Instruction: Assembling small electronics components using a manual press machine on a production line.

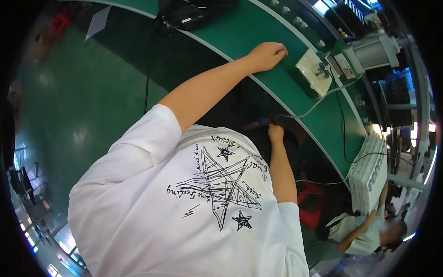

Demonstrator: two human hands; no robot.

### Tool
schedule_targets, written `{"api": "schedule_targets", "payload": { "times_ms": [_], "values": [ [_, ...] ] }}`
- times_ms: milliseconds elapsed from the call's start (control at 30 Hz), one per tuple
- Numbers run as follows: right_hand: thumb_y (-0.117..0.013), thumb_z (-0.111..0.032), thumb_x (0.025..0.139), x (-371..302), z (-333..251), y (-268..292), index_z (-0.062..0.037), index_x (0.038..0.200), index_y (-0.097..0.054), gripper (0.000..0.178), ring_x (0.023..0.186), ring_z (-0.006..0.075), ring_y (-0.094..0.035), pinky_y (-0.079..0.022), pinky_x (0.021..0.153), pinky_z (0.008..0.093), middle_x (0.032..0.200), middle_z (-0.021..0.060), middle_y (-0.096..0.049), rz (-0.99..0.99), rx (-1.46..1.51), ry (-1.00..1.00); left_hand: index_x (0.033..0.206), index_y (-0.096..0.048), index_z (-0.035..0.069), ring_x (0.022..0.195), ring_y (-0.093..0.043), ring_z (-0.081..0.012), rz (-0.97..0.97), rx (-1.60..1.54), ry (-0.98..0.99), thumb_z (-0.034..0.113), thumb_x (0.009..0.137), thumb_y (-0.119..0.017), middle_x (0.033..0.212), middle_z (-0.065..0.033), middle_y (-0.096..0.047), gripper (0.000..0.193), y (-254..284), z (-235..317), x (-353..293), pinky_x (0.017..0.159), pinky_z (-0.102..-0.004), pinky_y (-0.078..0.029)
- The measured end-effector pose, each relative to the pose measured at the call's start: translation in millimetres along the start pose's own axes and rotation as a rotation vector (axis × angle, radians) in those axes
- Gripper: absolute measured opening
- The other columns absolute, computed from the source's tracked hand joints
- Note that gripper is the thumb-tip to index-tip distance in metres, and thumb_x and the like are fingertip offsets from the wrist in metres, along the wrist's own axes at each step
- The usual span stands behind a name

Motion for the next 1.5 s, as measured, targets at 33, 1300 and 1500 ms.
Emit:
{"api": "schedule_targets", "payload": {
  "times_ms": [33,1300,1500],
  "values": [
    [-0.061,-0.027,0.091,-6.5,-27.9,12.7,-0.0042,0.106,-0.069,0.028,0.095,0.0385,-0.065,-0.049,0.083,0.045,0.099,0.0226,-0.068,-0.006,-0.012,0.012,0.099,-0.068,0.004,0.097,-0.064,-0.0332,-0.008,-0.002,0.023,0.022,0.093,-0.049,0.1,-0.0138,-0.069,0.027,0.3,1.0,0.0,0.085,-0.0404,-0.05],
    [-0.057,-0.013,0.098,17.1,-124.2,253.2,0.0026,0.1,-0.066,0.019,0.066,0.0086,-0.053,-0.042,0.061,0.0232,0.072,0.0025,-0.058,0.584,0.623,-0.004,0.101,-0.065,0.001,0.094,-0.062,-0.0303,-0.107,0.114,0.027,0.015,0.095,-0.054,0.099,-0.0133,-0.065,0.019,7.6,25.6,-5.0,0.083,-0.0379,-0.049],
    [-0.057,-0.015,0.098,93.0,-120.7,278.2,0.0028,0.103,-0.066,0.021,0.065,0.0087,-0.051,-0.04,0.059,0.0229,0.072,0.0019,-0.057,0.532,0.658,-0.044,0.104,-0.065,0.001,0.094,-0.062,-0.0213,-0.104,0.002,0.313,0.013,0.097,-0.053,0.1,-0.0094,-0.066,0.019,12.6,23.1,-4.6,0.083,-0.0319,-0.048]
  ]
}}
Point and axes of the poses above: each hand's wrist, its own x-axis towards the middle knuckle, its own y-axis out of the back of the hand, z = x × y, the point moved 6 cm from there along x, towards the middle knuckle
